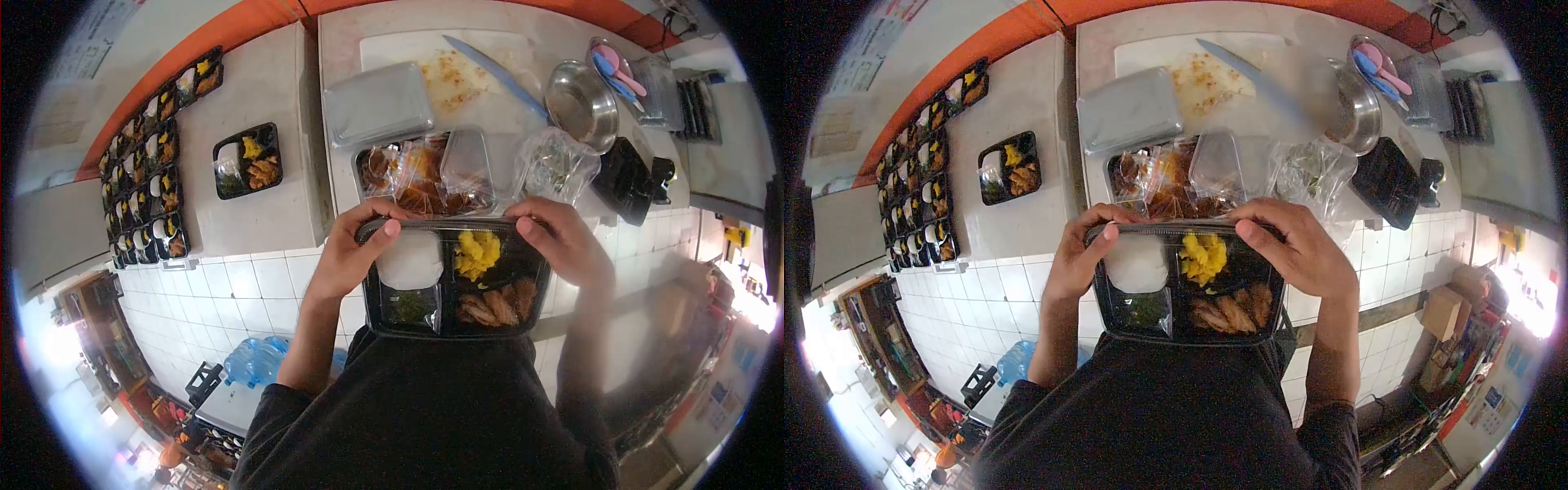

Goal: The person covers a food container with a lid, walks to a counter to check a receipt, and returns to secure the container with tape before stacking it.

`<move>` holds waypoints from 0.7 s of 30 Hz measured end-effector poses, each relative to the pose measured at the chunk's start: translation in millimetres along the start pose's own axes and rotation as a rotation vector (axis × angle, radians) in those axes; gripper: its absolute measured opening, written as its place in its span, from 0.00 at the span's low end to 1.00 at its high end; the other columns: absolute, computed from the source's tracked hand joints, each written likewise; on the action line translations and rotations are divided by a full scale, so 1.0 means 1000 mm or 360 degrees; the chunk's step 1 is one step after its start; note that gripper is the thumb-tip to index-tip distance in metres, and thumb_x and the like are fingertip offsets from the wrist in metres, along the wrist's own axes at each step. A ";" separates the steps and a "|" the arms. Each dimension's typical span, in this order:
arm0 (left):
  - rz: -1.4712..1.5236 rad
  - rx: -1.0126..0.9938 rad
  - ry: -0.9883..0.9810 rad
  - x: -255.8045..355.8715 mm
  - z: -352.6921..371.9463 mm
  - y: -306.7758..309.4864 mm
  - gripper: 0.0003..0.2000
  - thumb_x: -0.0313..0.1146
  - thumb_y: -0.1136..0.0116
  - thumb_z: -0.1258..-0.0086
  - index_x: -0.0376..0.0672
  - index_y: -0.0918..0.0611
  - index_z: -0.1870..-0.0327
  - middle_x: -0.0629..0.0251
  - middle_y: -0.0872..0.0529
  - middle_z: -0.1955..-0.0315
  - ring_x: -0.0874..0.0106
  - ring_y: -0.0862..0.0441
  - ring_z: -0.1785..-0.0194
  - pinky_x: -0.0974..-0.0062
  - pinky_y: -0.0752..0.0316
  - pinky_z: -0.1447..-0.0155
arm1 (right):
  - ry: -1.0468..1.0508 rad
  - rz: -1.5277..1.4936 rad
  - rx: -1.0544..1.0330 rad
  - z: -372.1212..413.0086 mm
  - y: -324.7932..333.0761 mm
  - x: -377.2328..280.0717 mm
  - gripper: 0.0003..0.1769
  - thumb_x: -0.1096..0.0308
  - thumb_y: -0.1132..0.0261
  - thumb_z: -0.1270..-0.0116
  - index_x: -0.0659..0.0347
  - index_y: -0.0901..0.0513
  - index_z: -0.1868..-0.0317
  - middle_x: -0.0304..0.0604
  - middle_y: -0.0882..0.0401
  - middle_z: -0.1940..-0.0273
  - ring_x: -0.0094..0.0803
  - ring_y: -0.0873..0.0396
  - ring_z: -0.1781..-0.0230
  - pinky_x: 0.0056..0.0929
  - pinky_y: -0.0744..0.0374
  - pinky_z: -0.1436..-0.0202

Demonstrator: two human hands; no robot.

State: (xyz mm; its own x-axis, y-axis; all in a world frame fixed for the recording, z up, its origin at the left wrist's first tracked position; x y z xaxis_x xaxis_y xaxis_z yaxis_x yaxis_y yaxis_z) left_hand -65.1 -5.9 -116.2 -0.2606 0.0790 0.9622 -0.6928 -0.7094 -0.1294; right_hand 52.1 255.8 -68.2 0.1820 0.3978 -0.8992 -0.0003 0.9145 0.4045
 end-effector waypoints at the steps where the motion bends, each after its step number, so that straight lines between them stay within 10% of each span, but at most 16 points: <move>1: -0.0101 -0.0056 0.0050 -0.001 0.000 0.001 0.11 0.36 0.44 0.23 0.37 0.18 0.56 0.66 0.15 0.55 0.75 0.23 0.47 0.73 0.32 0.37 | 0.0010 0.0040 -0.0131 -0.004 0.003 -0.007 0.13 0.64 0.41 0.25 0.67 0.20 0.57 0.48 0.20 0.66 0.34 0.22 0.64 0.32 0.25 0.58; 15: -0.0281 -0.0213 -0.0127 0.009 0.002 -0.002 0.13 0.37 0.41 0.25 0.35 0.15 0.52 0.63 0.19 0.62 0.73 0.24 0.53 0.73 0.31 0.46 | 0.0169 0.0373 -0.0623 -0.023 0.000 -0.028 0.14 0.66 0.44 0.24 0.63 0.18 0.45 0.51 0.16 0.59 0.42 0.17 0.57 0.35 0.23 0.52; 21: -0.0378 -0.0290 -0.0111 0.019 0.003 -0.004 0.13 0.36 0.40 0.26 0.35 0.15 0.51 0.64 0.21 0.61 0.73 0.25 0.54 0.75 0.31 0.48 | -0.0065 -0.0314 -0.0609 -0.014 0.019 0.009 0.17 0.60 0.44 0.22 0.66 0.18 0.48 0.47 0.15 0.55 0.29 0.17 0.57 0.27 0.22 0.50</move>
State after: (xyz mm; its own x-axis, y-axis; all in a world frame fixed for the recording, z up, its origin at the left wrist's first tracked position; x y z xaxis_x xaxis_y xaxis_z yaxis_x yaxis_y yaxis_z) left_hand -65.8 -3.7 -97.2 -0.0349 0.1748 0.9840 -0.8397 -0.5390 0.0660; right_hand 40.1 277.7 -70.6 0.2539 0.2162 -0.9428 -0.3247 0.9372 0.1274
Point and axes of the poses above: each hand's wrist, its own z-axis away from the middle knuckle, its own y-axis out of the back of the hand, x = y × z, the point moved 3 cm from there along -z, towards the middle knuckle
